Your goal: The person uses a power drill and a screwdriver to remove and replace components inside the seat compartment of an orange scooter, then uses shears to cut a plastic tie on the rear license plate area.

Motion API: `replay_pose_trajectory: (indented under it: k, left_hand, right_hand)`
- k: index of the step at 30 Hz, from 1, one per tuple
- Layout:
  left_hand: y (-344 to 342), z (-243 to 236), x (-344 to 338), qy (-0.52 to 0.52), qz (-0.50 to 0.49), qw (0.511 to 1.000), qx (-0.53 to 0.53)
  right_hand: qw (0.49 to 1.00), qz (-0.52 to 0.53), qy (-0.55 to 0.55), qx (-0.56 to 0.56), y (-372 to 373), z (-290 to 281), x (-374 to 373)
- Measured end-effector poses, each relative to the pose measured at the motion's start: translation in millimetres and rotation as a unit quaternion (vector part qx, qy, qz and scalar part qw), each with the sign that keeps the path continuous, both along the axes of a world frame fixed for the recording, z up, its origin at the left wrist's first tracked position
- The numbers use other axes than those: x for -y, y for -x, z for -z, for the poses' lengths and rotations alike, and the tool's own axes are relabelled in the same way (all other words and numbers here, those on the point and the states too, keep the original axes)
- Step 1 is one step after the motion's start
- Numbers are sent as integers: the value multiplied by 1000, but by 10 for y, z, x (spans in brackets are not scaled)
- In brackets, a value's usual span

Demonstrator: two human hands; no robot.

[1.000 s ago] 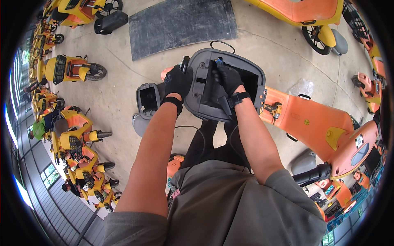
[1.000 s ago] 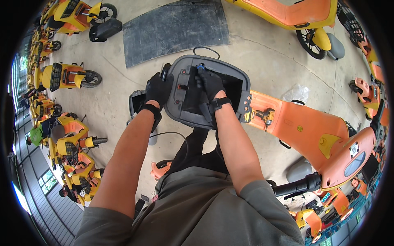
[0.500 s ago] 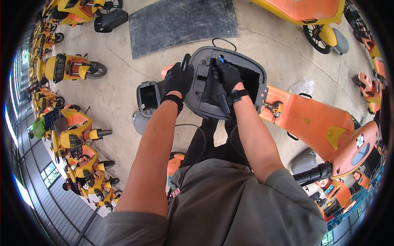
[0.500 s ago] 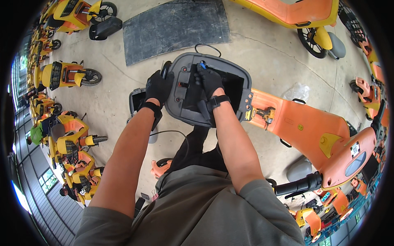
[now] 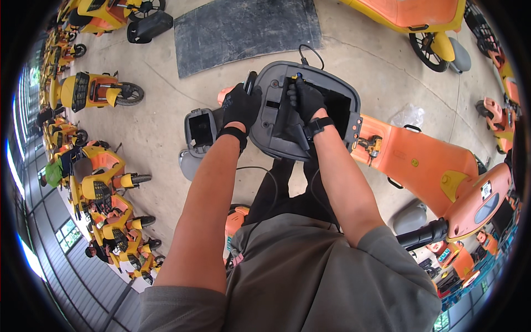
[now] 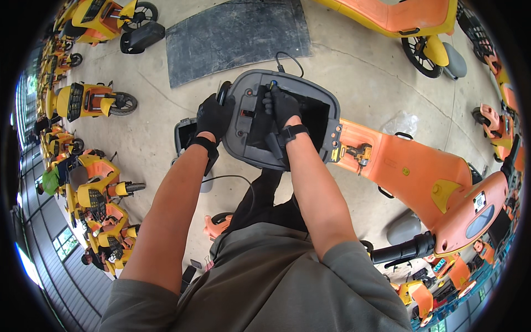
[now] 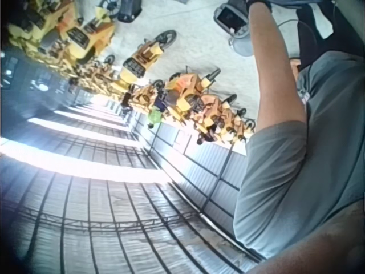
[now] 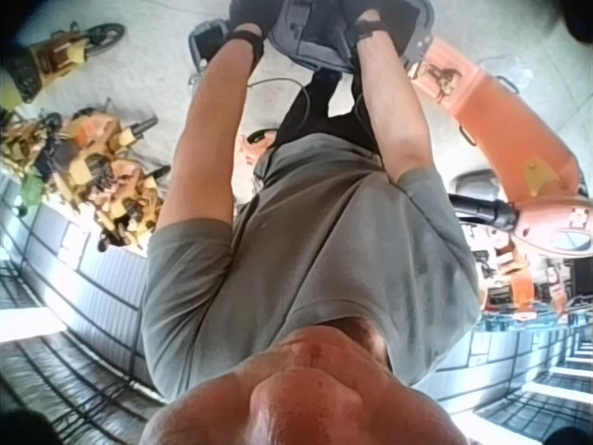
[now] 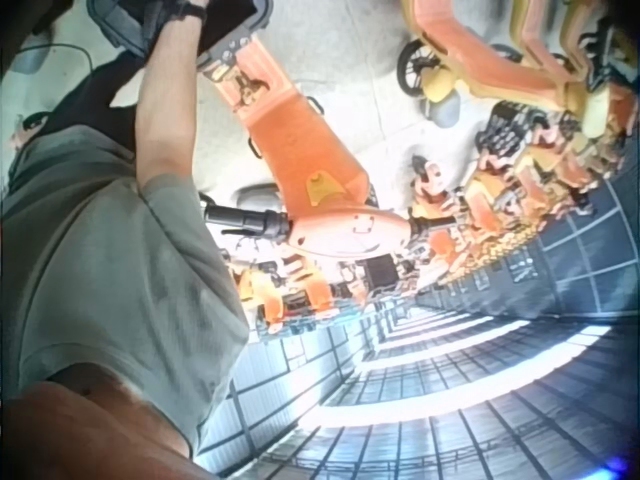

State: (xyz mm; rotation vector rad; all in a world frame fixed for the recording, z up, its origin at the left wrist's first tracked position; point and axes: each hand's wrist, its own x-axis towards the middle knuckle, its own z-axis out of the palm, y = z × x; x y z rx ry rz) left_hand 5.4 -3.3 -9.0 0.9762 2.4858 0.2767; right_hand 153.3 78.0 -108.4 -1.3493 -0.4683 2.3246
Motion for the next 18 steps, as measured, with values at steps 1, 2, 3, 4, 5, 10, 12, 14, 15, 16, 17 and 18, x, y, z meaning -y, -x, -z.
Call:
replay_pose_trajectory:
  k: [1,2,3,4,5,10,12,14,15,16,17,18]
  left_hand:
    - [3,3,8,-3,-2,1000,-2]
    - [20,21,18,-3,-2,1000,-2]
    - [39,41,27,-5,7,1000,-4]
    - [51,56,37,-5,11,1000,-5]
    - [63,70,43,-6,15,1000,-6]
    - [46,82,11,5,33,999,-27]
    - [35,72,1,6,30,999,-26]
    - [39,63,8,9,28,999,-24]
    - [51,55,22,10,24,999,-20]
    - [60,48,33,10,20,1000,-17]
    - [67,42,41,11,19,1000,-17]
    - [62,42,26,9,19,1000,-11]
  right_hand:
    - [1000,-6,21,22,29,-18,-17]
    - [998,-12,43,45,57,-37,-29]
    - [998,-12,43,46,69,-37,-29]
    - [996,-30,39,68,80,-37,-27]
    - [994,-48,34,91,88,-37,-28]
    - [993,-48,69,78,114,153,-110]
    - [995,-40,80,41,128,189,-130]
    - [990,-103,73,62,135,157,-151]
    - [990,-104,74,62,134,100,-163]
    - [986,-138,64,63,112,37,-172]
    - [981,-172,55,64,89,-21,-163]
    - [982,-171,54,65,45,-24,-155]
